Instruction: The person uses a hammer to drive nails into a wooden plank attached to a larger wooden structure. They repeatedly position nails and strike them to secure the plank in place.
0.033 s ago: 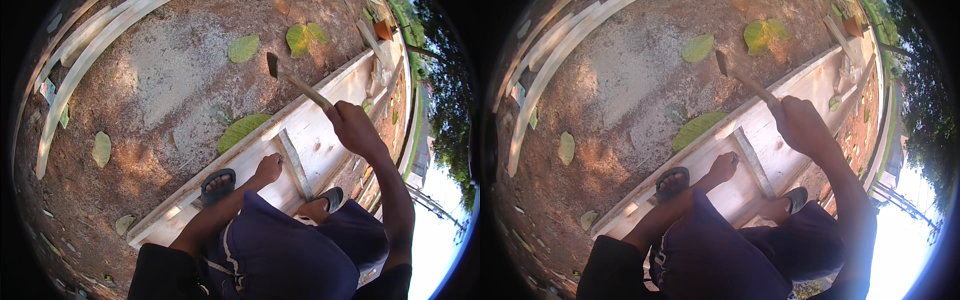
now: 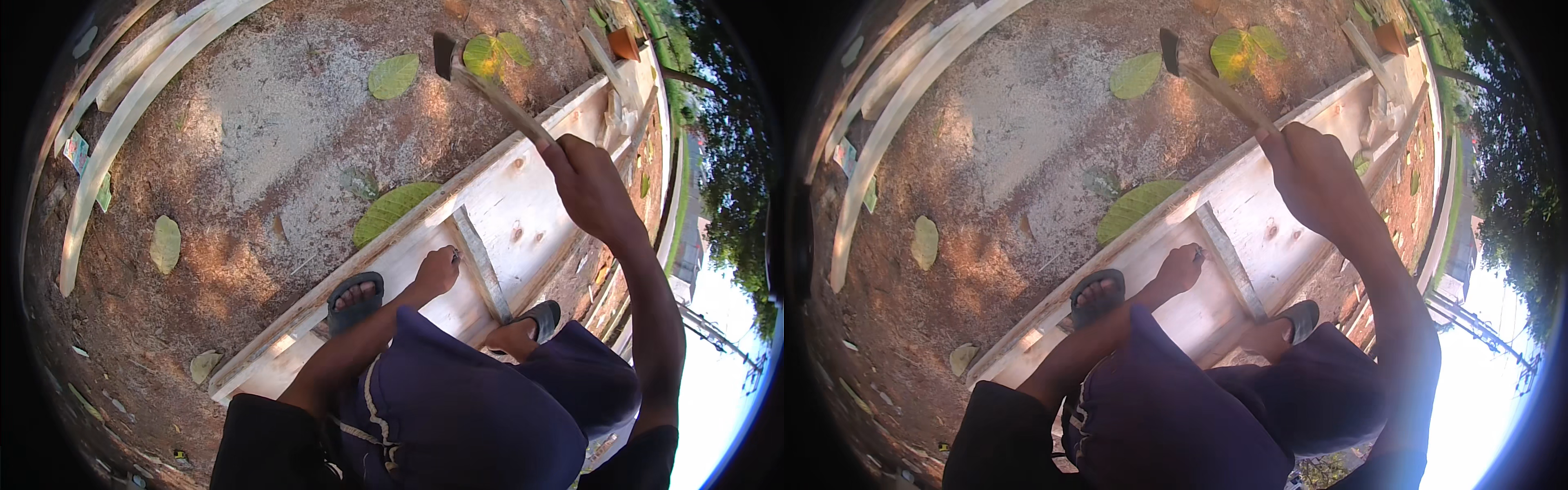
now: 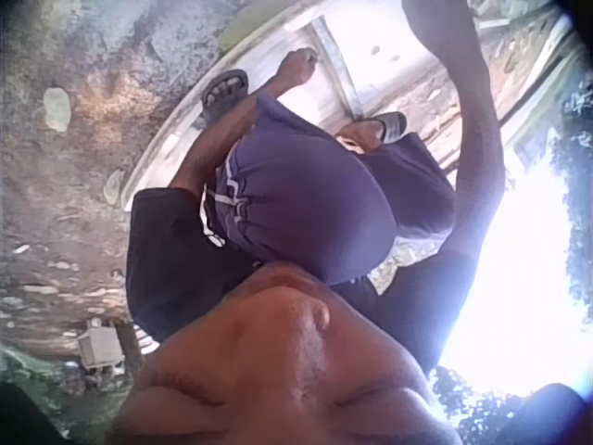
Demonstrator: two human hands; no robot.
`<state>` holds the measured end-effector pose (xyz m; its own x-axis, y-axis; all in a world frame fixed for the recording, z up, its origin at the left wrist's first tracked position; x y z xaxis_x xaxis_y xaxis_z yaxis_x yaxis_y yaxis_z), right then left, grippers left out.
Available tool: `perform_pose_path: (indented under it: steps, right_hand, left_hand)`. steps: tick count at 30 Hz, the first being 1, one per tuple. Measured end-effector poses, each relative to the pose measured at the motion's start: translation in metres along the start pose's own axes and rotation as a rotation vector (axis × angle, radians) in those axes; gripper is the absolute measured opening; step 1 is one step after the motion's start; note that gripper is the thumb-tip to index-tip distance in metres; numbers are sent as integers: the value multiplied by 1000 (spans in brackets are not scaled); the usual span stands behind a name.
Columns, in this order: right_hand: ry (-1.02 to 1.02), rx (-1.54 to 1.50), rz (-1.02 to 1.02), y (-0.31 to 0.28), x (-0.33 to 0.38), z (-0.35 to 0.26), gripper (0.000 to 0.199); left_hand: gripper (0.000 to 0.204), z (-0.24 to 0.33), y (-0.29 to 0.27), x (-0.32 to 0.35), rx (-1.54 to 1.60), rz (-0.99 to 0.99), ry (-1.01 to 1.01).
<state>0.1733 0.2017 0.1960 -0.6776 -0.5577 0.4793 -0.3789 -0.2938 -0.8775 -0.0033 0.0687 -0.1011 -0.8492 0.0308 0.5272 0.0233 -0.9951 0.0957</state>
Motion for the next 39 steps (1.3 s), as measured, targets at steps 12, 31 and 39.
perform_pose_path:
  steps: [12, 31, 39]
  right_hand:
    - [-317, 459, -650, 149, 31, 46, 26]
    - [-365, 208, -418, 133, 31, 39, 37]
    - [-30, -202, -323, 80, 49, 55, 46]
  left_hand:
    - [35, 12, 5, -4, -30, -50, 27]
    - [36, 0, -8, -1, 9, -14, -8]
    - [25, 34, -42, 15, 1000, -161, 11]
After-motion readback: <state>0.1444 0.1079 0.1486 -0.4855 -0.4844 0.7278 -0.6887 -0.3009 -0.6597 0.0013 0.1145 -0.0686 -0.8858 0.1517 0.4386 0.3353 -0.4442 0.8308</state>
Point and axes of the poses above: each hand's wrist, its own x-axis away from the middle knuckle, its own y-axis out of the palm, z = x × y, the point moved 8 cm from there along -x, towards the middle knuckle, and after that the axes turned 5 degrees about -z, right-handed, at the moved point
